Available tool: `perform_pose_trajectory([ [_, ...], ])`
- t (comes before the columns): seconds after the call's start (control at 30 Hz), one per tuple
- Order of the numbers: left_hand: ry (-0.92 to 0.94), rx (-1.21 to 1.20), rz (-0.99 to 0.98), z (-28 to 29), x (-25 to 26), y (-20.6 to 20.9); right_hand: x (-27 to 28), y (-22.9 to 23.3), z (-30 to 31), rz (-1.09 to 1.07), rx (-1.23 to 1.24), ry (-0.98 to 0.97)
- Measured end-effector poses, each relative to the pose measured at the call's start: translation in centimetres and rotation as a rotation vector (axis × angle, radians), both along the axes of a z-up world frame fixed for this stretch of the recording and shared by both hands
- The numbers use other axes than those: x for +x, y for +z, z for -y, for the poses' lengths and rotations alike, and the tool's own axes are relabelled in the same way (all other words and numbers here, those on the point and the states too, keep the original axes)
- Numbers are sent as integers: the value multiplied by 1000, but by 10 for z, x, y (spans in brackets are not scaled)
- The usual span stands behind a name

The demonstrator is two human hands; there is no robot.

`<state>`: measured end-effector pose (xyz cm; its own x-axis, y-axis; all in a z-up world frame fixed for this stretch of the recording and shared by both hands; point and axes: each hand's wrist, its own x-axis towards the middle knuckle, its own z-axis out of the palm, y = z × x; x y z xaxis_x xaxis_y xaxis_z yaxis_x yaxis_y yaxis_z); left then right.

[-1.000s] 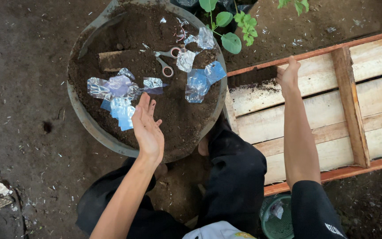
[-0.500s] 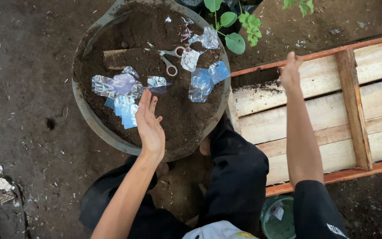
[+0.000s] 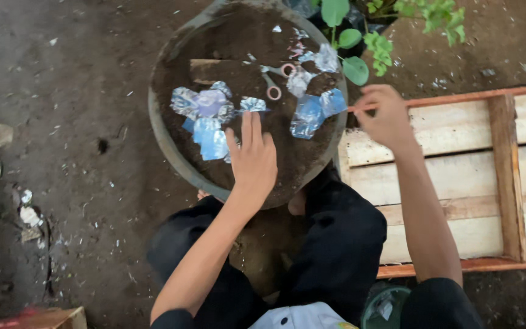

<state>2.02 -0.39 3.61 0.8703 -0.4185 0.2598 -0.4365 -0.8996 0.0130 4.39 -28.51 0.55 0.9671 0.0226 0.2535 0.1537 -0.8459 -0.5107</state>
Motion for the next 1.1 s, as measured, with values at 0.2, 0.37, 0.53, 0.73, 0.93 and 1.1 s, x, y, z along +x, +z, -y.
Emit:
perform_pose_trajectory([
  [0.2, 304, -62, 65, -61, 31, 34, 2, 50, -103, -265, -57, 208],
  [0.37, 525, -167, -58, -105, 47, 21, 14, 70, -173, -661, -164, 94],
  [0.53, 576, -284, -200, -123, 55, 28, 36, 38, -184, -696, -83, -135],
  [0.73, 587, -346, -321, -124, 64, 28, 44, 26, -164, -588, 42, -78],
  [0.93, 564, -360, -519, -114, 72, 53, 42, 79, -194, -728, 159, -132],
  [1.1, 527, -301, -384, -106, 75, 27, 29, 78, -236, -826, -8, 152],
])
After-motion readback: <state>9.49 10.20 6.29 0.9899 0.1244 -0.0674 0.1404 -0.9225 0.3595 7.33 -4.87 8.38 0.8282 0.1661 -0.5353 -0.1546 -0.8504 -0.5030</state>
